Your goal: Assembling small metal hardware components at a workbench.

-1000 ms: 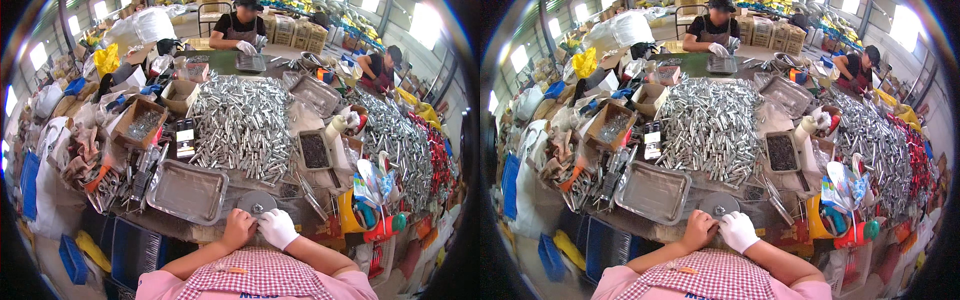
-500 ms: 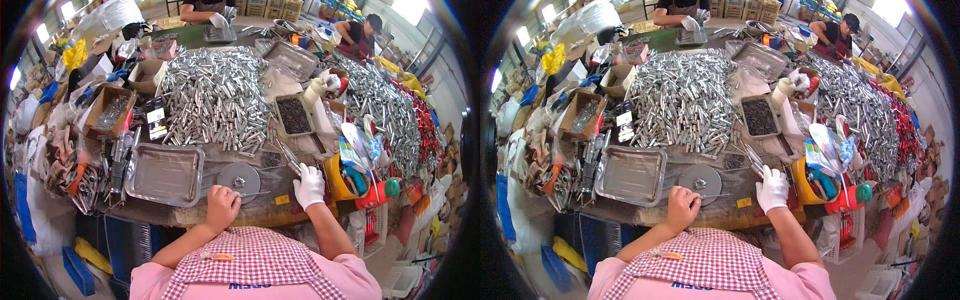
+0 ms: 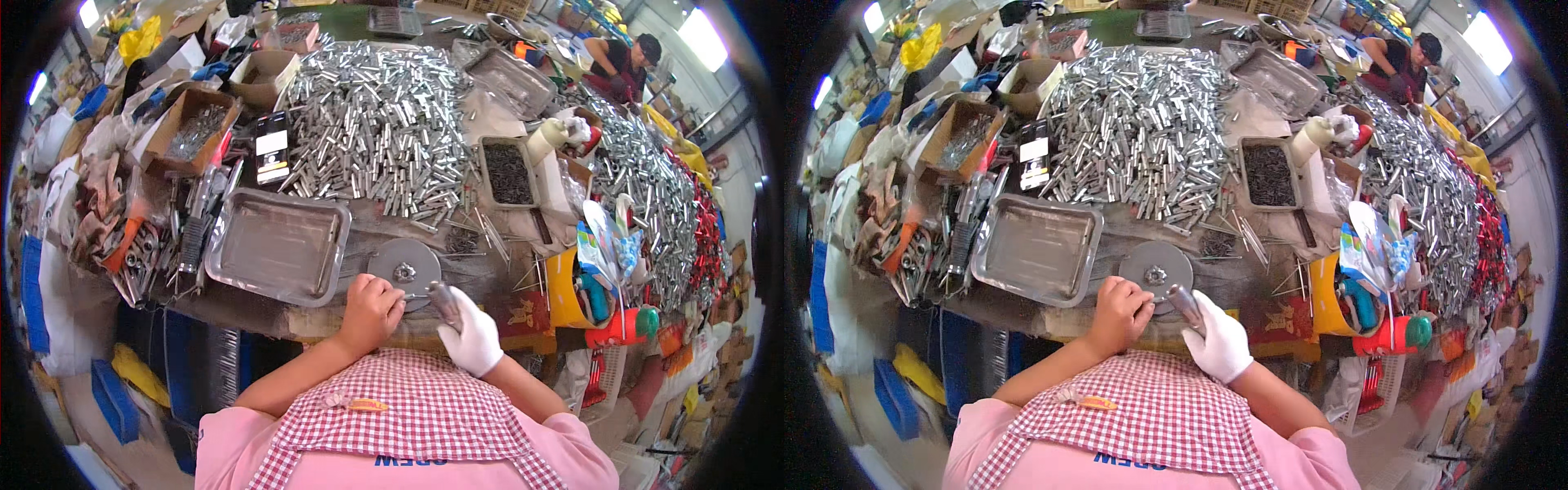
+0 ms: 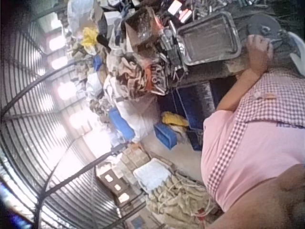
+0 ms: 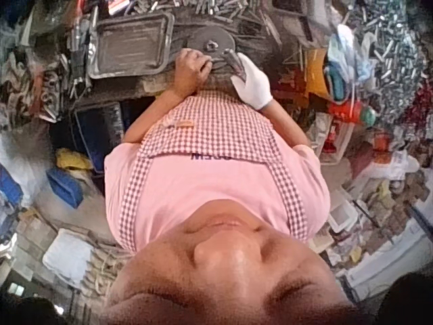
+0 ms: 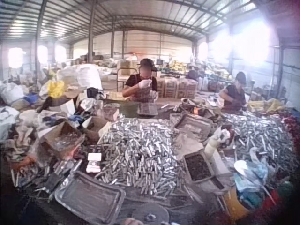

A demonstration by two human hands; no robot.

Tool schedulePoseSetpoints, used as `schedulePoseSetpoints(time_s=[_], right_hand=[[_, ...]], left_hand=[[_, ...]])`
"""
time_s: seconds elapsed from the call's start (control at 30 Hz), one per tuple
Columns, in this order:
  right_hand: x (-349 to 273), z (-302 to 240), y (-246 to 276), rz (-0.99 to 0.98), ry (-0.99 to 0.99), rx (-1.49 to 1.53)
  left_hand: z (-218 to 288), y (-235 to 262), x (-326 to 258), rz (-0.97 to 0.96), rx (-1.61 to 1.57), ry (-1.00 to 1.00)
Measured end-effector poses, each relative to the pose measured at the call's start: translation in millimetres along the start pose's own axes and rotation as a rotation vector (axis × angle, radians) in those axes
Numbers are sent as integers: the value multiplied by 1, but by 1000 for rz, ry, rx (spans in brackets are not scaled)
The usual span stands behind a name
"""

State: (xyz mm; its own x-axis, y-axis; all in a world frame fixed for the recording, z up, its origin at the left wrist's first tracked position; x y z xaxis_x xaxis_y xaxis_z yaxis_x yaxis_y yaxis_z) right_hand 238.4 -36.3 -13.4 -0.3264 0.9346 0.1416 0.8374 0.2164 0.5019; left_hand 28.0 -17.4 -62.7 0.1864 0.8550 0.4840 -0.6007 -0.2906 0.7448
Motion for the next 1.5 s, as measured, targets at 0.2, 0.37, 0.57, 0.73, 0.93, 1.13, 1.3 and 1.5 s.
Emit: schedulePoseSetpoints(time_s=[0.2,0.37,0.57,0.73,0.93,1.13,1.3,1.5], right_hand=[[3,-2,-10,-245,-183,-314],[-4,-4,-5,35,35,-107],[-4,10,15,179,-46,-2],[-1,32,52,220,36,-596],[37,12,-2,-107,259,-497],[41,-6,-39,-89,205,-24],[64,-12,-18,-73,215,-54],[84,56,62,115,-163,-746]], left_hand=[[-3,-1,-3,7,-8,13],[0,0,-2,-1,-6,8],[-1,0,-1,-11,2,25],[2,1,1,-28,8,22],[8,16,9,-154,-394,150],[6,39,16,-156,-1088,651],[-5,51,25,-26,-877,594],[-99,106,80,-212,-80,589]])
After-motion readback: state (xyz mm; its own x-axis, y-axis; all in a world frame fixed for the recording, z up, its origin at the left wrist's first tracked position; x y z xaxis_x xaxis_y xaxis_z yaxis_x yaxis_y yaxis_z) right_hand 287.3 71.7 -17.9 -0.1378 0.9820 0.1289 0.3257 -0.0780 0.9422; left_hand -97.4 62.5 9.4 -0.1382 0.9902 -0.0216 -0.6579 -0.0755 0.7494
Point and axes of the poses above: each hand's wrist, its own x-axis towards the middle knuckle, its own y-axis out of the back of the hand, z = x × y, the point moved 1 cm from there along x, towards the middle knuckle, and after that the axes turned 12 degrees about x, right-handed, at the moved point
